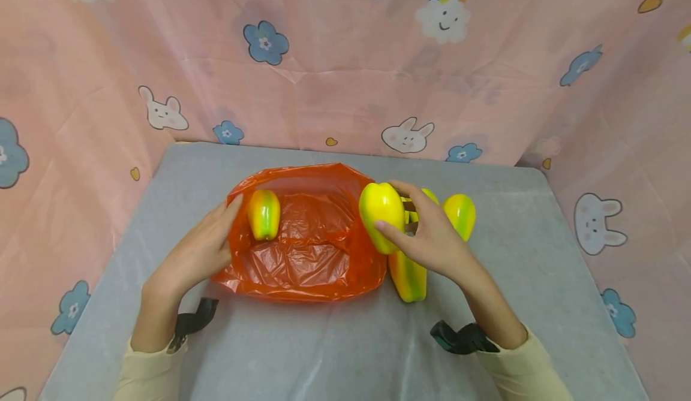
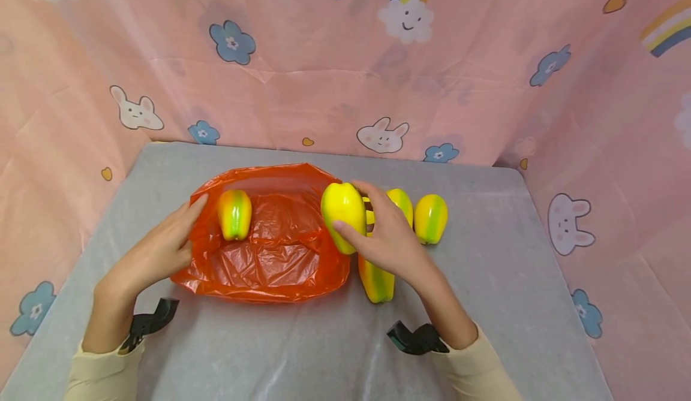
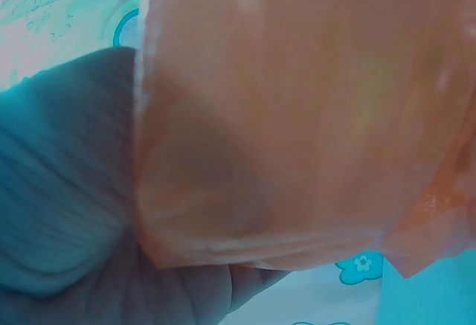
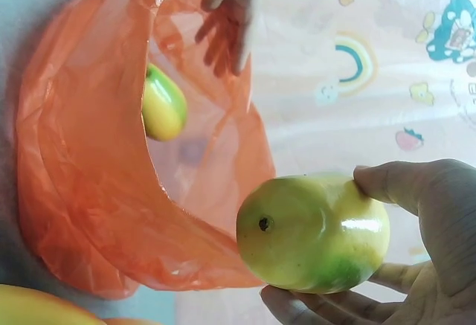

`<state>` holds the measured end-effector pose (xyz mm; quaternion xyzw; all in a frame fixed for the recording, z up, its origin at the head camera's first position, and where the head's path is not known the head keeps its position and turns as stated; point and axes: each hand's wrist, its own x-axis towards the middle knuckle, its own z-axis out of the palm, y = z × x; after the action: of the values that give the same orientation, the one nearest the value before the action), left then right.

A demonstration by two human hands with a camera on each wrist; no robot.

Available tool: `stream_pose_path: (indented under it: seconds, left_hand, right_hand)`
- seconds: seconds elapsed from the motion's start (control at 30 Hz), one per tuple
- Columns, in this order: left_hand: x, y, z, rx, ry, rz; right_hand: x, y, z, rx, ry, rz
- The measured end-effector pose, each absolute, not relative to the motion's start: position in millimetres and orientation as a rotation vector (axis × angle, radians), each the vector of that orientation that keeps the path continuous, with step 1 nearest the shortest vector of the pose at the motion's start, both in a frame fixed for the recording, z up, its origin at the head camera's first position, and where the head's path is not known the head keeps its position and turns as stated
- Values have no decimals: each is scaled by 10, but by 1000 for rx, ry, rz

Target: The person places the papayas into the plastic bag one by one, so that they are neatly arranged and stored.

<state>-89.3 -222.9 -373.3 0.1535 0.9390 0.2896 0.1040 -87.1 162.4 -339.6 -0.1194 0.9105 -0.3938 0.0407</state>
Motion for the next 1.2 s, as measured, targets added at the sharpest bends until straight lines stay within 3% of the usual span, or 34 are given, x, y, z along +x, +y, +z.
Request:
stream_pose_path:
  seconds: [1.2]
  left_hand:
    - [-872,-2215,-3721,441,2755,831]
  right_hand:
    - [-1295,1032,-3264,-573,2610,-1106]
